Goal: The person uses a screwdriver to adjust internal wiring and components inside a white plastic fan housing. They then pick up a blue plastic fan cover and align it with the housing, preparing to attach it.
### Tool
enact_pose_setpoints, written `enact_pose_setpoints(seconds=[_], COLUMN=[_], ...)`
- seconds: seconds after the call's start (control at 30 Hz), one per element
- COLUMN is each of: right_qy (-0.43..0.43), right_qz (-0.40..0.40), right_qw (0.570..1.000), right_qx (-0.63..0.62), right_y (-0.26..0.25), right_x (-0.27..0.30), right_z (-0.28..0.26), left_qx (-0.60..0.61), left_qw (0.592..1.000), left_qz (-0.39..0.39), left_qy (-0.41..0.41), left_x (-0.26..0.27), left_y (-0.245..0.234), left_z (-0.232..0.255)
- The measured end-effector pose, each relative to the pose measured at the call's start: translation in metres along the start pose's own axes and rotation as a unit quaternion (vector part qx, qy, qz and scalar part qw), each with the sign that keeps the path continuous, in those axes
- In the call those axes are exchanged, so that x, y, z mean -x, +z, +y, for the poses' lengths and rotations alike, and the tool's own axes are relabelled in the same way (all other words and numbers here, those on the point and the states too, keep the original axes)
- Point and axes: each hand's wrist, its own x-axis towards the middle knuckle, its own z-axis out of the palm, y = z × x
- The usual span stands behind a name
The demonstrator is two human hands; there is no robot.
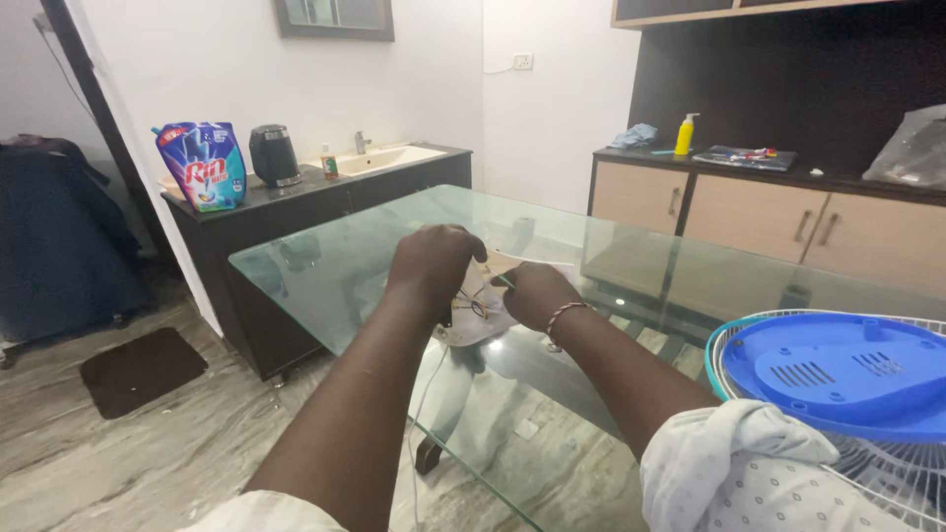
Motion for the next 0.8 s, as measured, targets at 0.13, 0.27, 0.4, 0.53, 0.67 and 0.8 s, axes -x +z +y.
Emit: enact_pose_setpoints(seconds=[0.13, 0.27, 0.4, 0.53, 0.67, 0.8], right_qy=[0.024, 0.036, 0.029, 0.036, 0.048, 0.07], right_qz=[-0.09, -0.116, -0.098, -0.055, 0.045, 0.114], right_qw=[0.996, 0.993, 0.995, 0.997, 0.996, 0.981], right_qx=[0.014, 0.004, -0.012, -0.027, -0.067, -0.14], right_y=[0.002, 0.005, 0.006, 0.006, 0.004, 0.0], right_x=[-0.006, -0.012, -0.013, -0.007, 0.005, 0.018], right_z=[-0.004, 0.0, 0.008, 0.01, 0.003, -0.013], left_qx=[0.019, 0.014, 0.027, 0.02, 0.057, 0.098], left_qw=[0.999, 1.0, 0.999, 0.999, 0.997, 0.979], left_qz=[-0.026, -0.022, -0.02, -0.026, 0.042, 0.176], left_qy=[-0.006, 0.006, 0.005, -0.001, 0.009, -0.043], left_x=[0.0, -0.002, -0.004, -0.006, -0.002, 0.008], left_y=[0.003, 0.008, 0.007, 0.008, 0.012, 0.02], left_z=[-0.003, -0.005, -0.007, -0.006, -0.011, -0.011])
